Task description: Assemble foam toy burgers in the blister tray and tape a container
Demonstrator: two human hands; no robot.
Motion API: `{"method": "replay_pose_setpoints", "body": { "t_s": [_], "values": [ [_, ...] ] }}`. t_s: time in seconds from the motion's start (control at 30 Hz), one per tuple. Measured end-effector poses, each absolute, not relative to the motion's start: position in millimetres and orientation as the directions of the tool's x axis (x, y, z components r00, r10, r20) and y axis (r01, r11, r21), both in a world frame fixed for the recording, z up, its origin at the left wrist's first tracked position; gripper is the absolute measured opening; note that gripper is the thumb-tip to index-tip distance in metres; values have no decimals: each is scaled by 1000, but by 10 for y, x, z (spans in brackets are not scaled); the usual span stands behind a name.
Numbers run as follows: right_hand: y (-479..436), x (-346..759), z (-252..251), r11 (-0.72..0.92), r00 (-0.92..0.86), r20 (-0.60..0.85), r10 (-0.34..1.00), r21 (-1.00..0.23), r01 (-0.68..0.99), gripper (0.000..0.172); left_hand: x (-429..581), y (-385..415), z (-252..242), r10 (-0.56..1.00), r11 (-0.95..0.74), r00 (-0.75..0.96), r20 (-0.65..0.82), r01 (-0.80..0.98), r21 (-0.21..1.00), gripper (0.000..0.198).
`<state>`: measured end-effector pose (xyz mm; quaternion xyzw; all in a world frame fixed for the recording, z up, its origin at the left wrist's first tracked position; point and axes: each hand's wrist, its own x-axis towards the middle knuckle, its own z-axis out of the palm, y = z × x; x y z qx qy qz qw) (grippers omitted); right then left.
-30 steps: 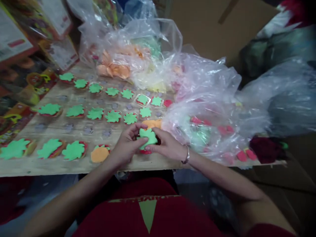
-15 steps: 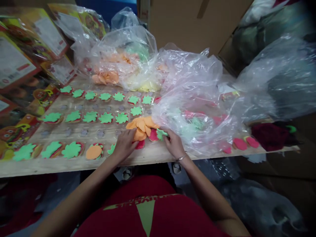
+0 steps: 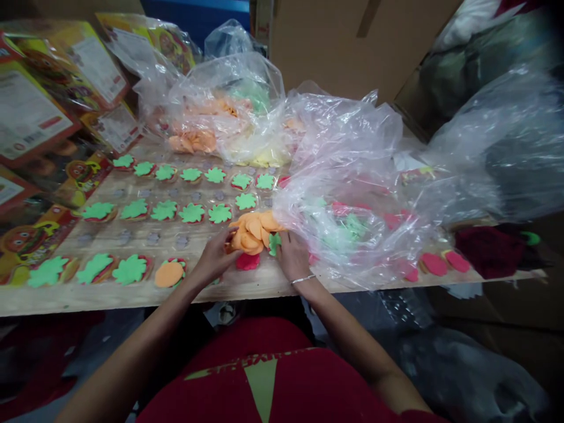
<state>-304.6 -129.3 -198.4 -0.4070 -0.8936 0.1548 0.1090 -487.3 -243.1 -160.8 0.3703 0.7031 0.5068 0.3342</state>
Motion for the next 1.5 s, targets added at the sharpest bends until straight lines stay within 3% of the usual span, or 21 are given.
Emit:
{"method": "replay_pose_setpoints", "body": {
  "t_s": [0.1,0.2,0.27,0.4,0.5,0.6,0.67,0.77,0.93,1.03,1.17,1.27,1.37,1.5],
  "values": [
    [-1321,-3078,-1920,707,-707,170,686,-381,596,25,-4975,-2454,-1549,780,158,-578,-238,-187,970,52],
    [-1287,-3190,-1879,772,-768,253,588,-459,440,24,-5110,-2544,-1459,702,124,-540,-465,-550,826,31],
    [-1242,-3314,-1873,778,-775,266,573,-473,413,26,-5190,-2653,-1416,664,139,-504,-553,-643,753,24],
    [-1156,-3527,-1873,759,-762,291,578,-536,371,19,-5244,-2956,-1409,595,114,-609,-523,-581,806,27],
    [-1147,-3535,-1842,644,-669,369,646,-733,218,20,-5200,-3188,-1436,544,129,-719,-433,-438,890,42],
    [-1235,-3436,-1818,392,-659,249,710,-917,76,22,-5149,-3347,-1467,543,205,-705,-456,-415,886,53],
    [-1346,-3364,-1842,282,-757,122,642,-956,86,21,-5121,-3386,-1493,543,229,-689,-480,-428,874,51],
    [-1534,-3307,-1946,383,-833,47,551,-901,203,17,-5065,-3347,-1524,559,230,-678,-477,-426,875,47],
    [-1737,-3361,-2138,684,-801,154,579,-626,374,18,-4946,-3215,-1494,642,225,-588,-492,-469,854,49],
    [-1769,-3397,-2172,739,-784,211,584,-538,405,19,-4885,-3183,-1485,681,313,-572,-456,-336,888,44],
    [-1634,-3306,-2103,761,-739,310,598,-510,402,19,-4756,-3090,-1552,788,395,-564,-248,154,906,31],
    [-1432,-3184,-2034,752,-703,319,635,-462,470,17,-4646,-2915,-1629,833,426,-534,-148,446,787,29],
    [-1266,-3152,-2016,754,-720,299,627,-467,462,18,-4589,-2709,-1676,839,472,-532,-112,611,635,37],
    [-1142,-3278,-2028,861,-846,304,439,-411,300,45,-4597,-2521,-1657,866,452,-498,-45,740,498,38]
  ]
}}
